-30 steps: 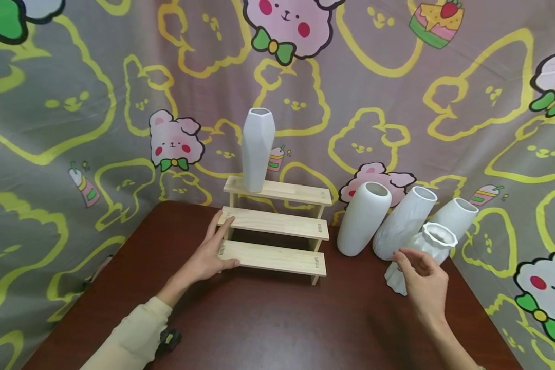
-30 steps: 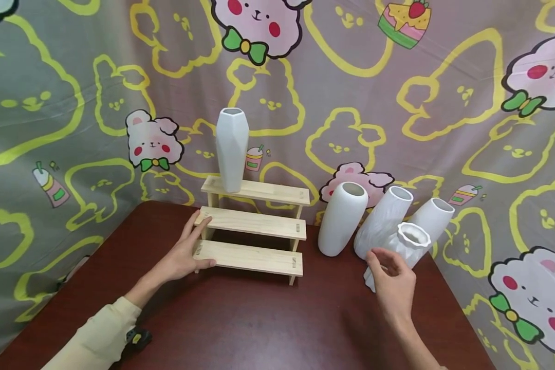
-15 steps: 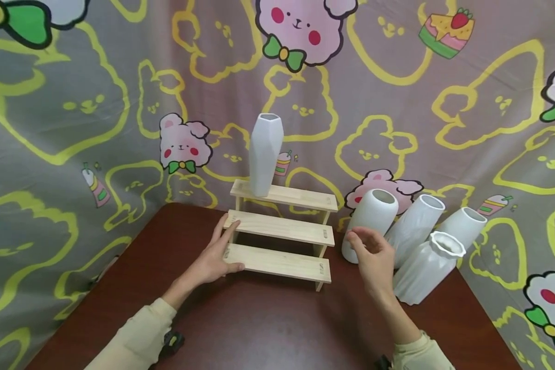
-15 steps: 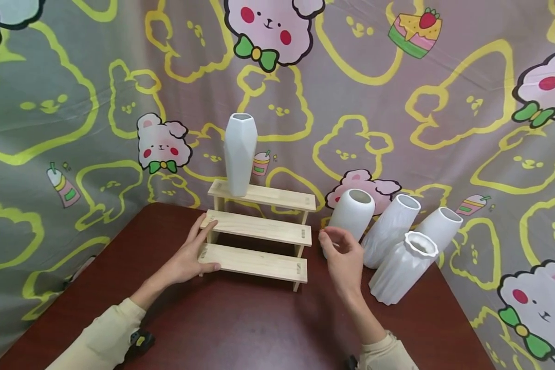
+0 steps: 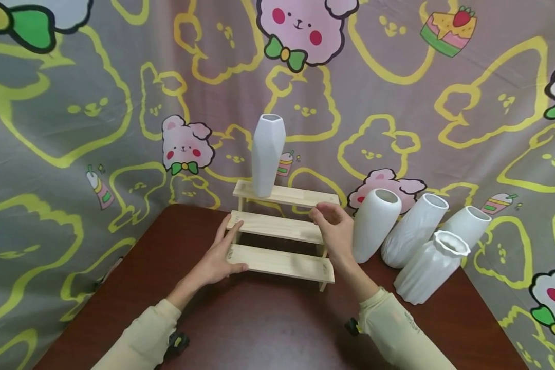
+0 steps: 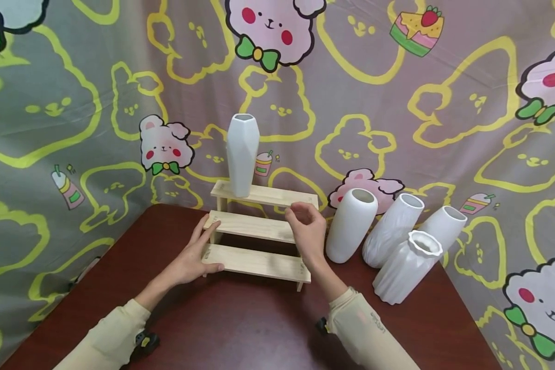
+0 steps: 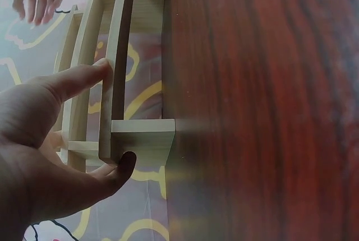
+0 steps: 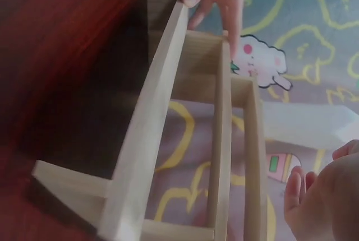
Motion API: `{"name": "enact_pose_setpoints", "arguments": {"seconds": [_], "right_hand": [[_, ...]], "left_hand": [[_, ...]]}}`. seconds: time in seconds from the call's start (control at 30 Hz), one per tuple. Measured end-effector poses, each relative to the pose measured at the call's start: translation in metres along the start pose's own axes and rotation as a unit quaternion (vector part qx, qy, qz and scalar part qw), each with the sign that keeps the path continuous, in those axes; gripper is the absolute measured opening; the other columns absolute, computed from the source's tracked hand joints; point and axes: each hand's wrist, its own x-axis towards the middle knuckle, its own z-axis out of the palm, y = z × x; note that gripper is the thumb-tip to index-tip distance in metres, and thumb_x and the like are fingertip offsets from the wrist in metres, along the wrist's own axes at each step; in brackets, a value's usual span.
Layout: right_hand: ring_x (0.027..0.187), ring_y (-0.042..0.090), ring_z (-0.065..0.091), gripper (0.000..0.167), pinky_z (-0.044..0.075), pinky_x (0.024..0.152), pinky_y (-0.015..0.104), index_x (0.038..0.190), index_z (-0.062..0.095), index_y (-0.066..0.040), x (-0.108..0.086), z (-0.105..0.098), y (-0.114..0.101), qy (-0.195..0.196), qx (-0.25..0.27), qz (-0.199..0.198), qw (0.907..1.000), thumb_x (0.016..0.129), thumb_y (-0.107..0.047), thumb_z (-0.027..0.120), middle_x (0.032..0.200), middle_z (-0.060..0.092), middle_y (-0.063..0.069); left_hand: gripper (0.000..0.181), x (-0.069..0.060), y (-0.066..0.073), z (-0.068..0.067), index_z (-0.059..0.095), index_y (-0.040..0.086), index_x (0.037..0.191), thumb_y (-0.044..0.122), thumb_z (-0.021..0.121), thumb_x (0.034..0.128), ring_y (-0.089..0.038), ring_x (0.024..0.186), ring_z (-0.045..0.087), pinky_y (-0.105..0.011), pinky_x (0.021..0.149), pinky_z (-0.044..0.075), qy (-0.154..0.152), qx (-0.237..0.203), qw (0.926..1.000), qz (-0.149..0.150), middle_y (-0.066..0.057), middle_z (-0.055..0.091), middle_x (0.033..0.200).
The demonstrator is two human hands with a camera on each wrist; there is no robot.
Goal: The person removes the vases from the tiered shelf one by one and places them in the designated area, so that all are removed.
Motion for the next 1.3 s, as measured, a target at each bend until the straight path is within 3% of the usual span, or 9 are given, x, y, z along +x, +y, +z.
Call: {"name": "enact_pose_setpoints", "arguments": {"seconds": [0.2,0.33,0.5,0.67,0.9,1.03,1.3], "right_hand": [[0.096,0.023,0.070,0.030,0.055,0.076,0.031,0.112,0.071,-0.005,0.017,0.025,0.004,-0.024,-0.030,-0.013,0.9992,0.090,-0.022,0.081,0.107,0.071,0.008],[0.101,0.030,0.069,0.032,0.055,0.076,0.029,0.116,0.068,0.001,0.026,0.040,0.009,-0.046,-0.015,-0.040,0.9980,0.091,-0.017,0.079,0.113,0.069,0.018],[0.105,0.039,0.065,0.035,0.054,0.085,0.040,0.119,0.063,0.007,0.039,0.059,0.016,-0.053,0.007,-0.075,0.9958,0.092,-0.008,0.077,0.117,0.063,0.030],[0.110,0.037,0.063,0.040,0.049,0.095,0.049,0.123,0.060,0.003,0.049,0.075,0.014,-0.060,0.018,-0.063,0.9960,0.090,-0.009,0.079,0.120,0.061,0.030],[0.115,0.032,0.062,0.067,0.051,0.093,0.039,0.139,0.052,0.001,0.057,0.096,0.009,-0.096,-0.014,-0.008,0.9952,0.087,-0.026,0.084,0.129,0.060,0.018],[0.112,0.028,0.063,0.070,0.054,0.089,0.037,0.140,0.050,-0.003,0.061,0.106,0.010,-0.104,-0.029,0.006,0.9941,0.085,-0.029,0.085,0.127,0.059,0.011],[0.109,0.023,0.063,0.066,0.053,0.088,0.036,0.137,0.053,-0.005,0.064,0.118,0.012,-0.098,-0.064,-0.007,0.9931,0.084,-0.027,0.086,0.124,0.063,0.007]], "left_hand": [[0.113,0.000,0.002,0.000,0.023,0.012,0.163,0.008,0.092,0.0747,-0.041,0.148,0.017,-0.057,0.106,0.036,0.002,0.004,1.0000,-0.002,-0.006,-0.012,0.168],[0.112,-0.001,0.003,0.000,0.023,0.012,0.163,0.008,0.092,0.0753,-0.042,0.148,0.017,-0.058,0.105,0.036,0.000,0.001,1.0000,-0.002,-0.007,-0.012,0.168],[0.111,-0.002,0.004,-0.001,0.022,0.012,0.163,0.007,0.091,0.0760,-0.042,0.147,0.018,-0.058,0.105,0.036,-0.002,-0.004,1.0000,-0.005,-0.006,-0.013,0.168],[0.112,-0.001,0.005,0.000,0.022,0.012,0.163,0.008,0.091,0.0761,-0.042,0.148,0.018,-0.058,0.106,0.036,-0.006,-0.004,1.0000,-0.003,-0.006,-0.013,0.168],[0.111,-0.002,0.005,-0.002,0.022,0.011,0.163,0.010,0.091,0.0766,-0.044,0.147,0.017,-0.061,0.105,0.036,-0.008,-0.003,1.0000,0.000,-0.007,-0.013,0.168],[0.111,-0.001,0.005,-0.003,0.021,0.013,0.163,0.011,0.091,0.0772,-0.043,0.147,0.019,-0.059,0.105,0.037,-0.014,-0.004,0.9999,-0.010,-0.005,-0.014,0.168],[0.113,-0.001,0.002,-0.002,0.020,0.016,0.164,0.011,0.091,0.0767,-0.041,0.147,0.018,-0.058,0.106,0.036,-0.014,-0.001,0.9998,-0.013,-0.001,-0.015,0.167]]}}
